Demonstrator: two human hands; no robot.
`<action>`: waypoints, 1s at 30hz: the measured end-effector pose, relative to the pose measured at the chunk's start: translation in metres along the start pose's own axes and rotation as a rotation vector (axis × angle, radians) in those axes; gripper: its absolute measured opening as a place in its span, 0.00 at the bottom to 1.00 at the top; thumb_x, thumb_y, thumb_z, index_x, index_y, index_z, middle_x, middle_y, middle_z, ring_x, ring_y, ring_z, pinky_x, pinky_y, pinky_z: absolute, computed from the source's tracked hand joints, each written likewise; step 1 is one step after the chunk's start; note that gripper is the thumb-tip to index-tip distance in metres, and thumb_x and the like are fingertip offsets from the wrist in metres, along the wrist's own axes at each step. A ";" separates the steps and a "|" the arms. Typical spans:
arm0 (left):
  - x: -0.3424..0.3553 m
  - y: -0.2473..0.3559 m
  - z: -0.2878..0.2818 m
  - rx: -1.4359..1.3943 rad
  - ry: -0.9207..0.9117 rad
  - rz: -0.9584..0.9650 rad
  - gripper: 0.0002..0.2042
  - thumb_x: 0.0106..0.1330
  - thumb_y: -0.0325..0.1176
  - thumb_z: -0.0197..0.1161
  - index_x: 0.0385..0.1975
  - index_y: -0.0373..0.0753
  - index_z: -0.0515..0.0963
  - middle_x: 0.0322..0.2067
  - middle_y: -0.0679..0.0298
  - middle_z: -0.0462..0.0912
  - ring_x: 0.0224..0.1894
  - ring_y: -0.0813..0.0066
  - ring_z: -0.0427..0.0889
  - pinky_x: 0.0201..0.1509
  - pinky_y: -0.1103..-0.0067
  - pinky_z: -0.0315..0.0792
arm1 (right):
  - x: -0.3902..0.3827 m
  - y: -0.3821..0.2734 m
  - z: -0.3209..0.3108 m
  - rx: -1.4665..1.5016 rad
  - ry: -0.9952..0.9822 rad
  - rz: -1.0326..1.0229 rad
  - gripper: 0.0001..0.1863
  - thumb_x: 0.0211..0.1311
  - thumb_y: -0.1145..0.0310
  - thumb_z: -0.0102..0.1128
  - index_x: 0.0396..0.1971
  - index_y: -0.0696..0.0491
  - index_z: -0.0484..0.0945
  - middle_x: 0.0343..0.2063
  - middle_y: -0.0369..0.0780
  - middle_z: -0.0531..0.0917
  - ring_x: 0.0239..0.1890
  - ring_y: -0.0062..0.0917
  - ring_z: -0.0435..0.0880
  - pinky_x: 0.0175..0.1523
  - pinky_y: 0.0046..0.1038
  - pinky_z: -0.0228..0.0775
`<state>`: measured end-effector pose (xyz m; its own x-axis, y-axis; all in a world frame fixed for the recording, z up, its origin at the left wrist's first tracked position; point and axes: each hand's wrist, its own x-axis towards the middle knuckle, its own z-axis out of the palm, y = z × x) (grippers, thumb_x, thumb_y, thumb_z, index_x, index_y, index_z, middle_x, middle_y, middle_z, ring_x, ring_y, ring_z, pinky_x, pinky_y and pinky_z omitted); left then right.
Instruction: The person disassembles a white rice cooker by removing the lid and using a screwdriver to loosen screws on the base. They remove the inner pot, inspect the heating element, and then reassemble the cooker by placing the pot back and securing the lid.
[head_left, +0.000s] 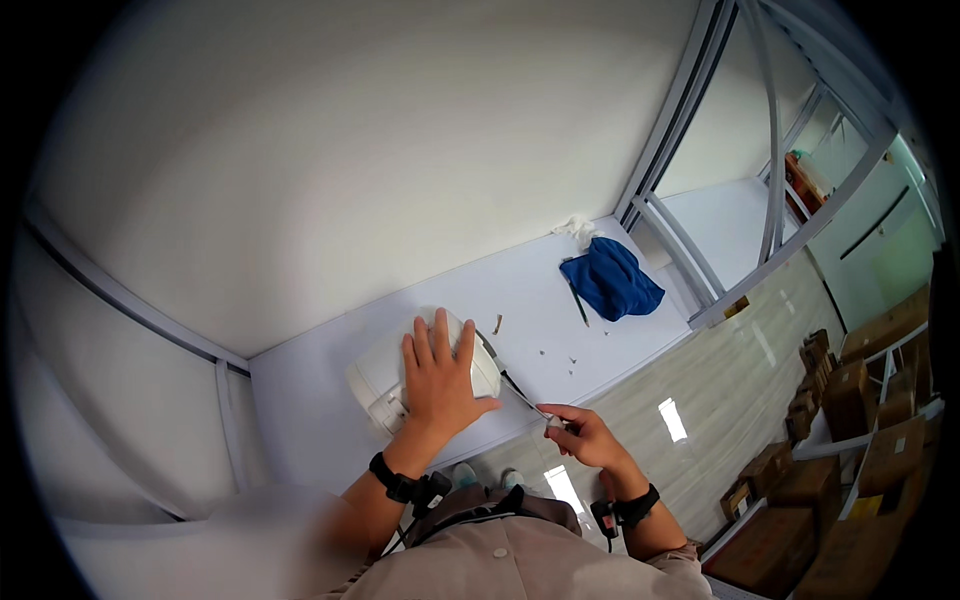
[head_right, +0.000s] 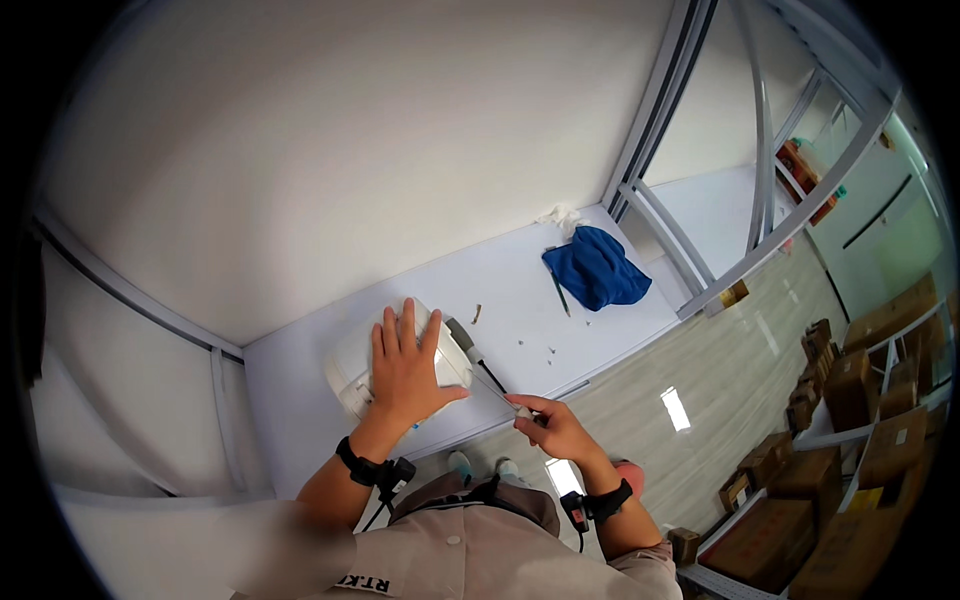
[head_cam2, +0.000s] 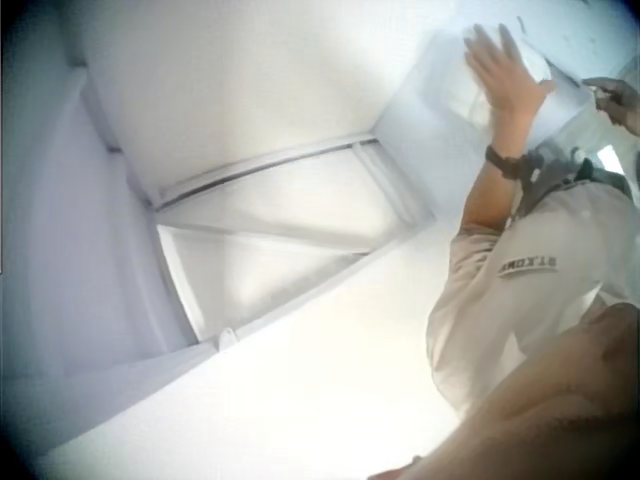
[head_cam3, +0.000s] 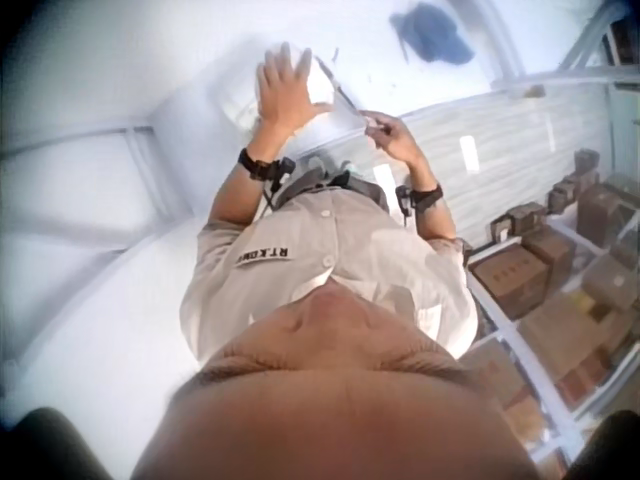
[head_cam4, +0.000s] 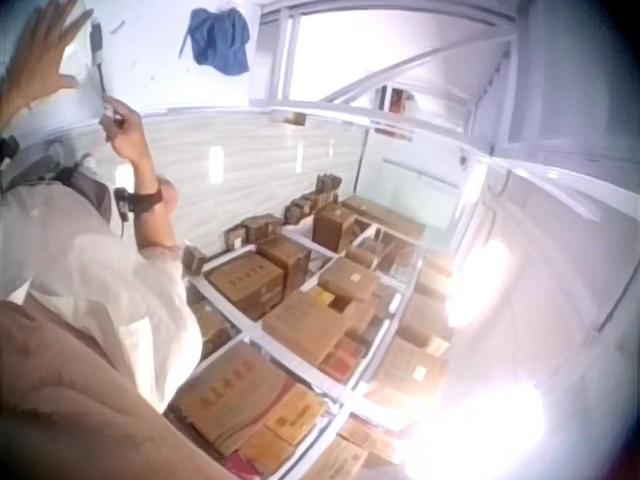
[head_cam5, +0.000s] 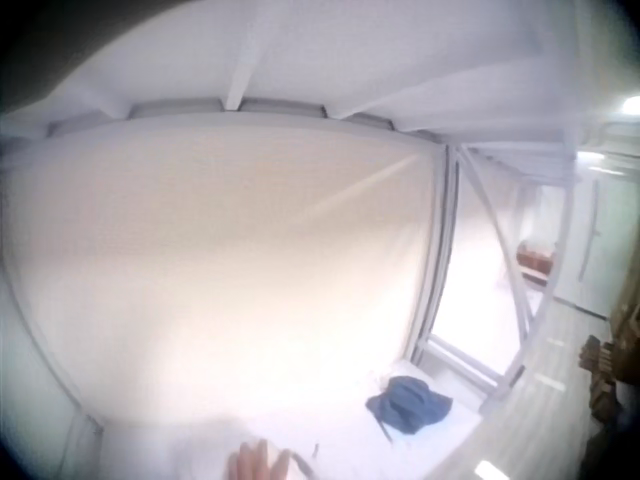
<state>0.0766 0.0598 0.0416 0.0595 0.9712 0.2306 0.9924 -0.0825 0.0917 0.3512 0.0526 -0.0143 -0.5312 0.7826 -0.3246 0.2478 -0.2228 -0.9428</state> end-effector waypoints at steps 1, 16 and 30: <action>0.000 0.002 0.000 -0.002 -0.011 -0.015 0.56 0.40 0.62 0.81 0.72 0.43 0.67 0.73 0.42 0.57 0.73 0.32 0.56 0.75 0.46 0.50 | 0.000 0.004 0.000 0.001 -0.004 0.009 0.23 0.69 0.76 0.61 0.64 0.50 0.80 0.28 0.30 0.81 0.24 0.12 0.73 0.31 0.19 0.67; -0.009 0.025 0.005 0.034 0.026 -0.073 0.54 0.39 0.56 0.84 0.71 0.46 0.68 0.74 0.45 0.56 0.75 0.37 0.55 0.76 0.48 0.51 | 0.002 0.044 -0.014 0.033 -0.121 0.046 0.23 0.70 0.75 0.62 0.64 0.48 0.79 0.27 0.30 0.79 0.23 0.12 0.72 0.31 0.20 0.68; -0.001 0.013 0.000 0.019 -0.063 -0.086 0.55 0.41 0.55 0.82 0.74 0.46 0.64 0.75 0.43 0.54 0.76 0.35 0.52 0.77 0.47 0.49 | 0.007 0.049 -0.005 0.055 -0.150 0.043 0.24 0.72 0.74 0.61 0.66 0.48 0.77 0.27 0.30 0.79 0.24 0.12 0.72 0.32 0.20 0.69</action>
<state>0.0898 0.0576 0.0430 -0.0201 0.9867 0.1614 0.9959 0.0056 0.0899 0.3638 0.0506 -0.0624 -0.6370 0.6770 -0.3687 0.2308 -0.2889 -0.9291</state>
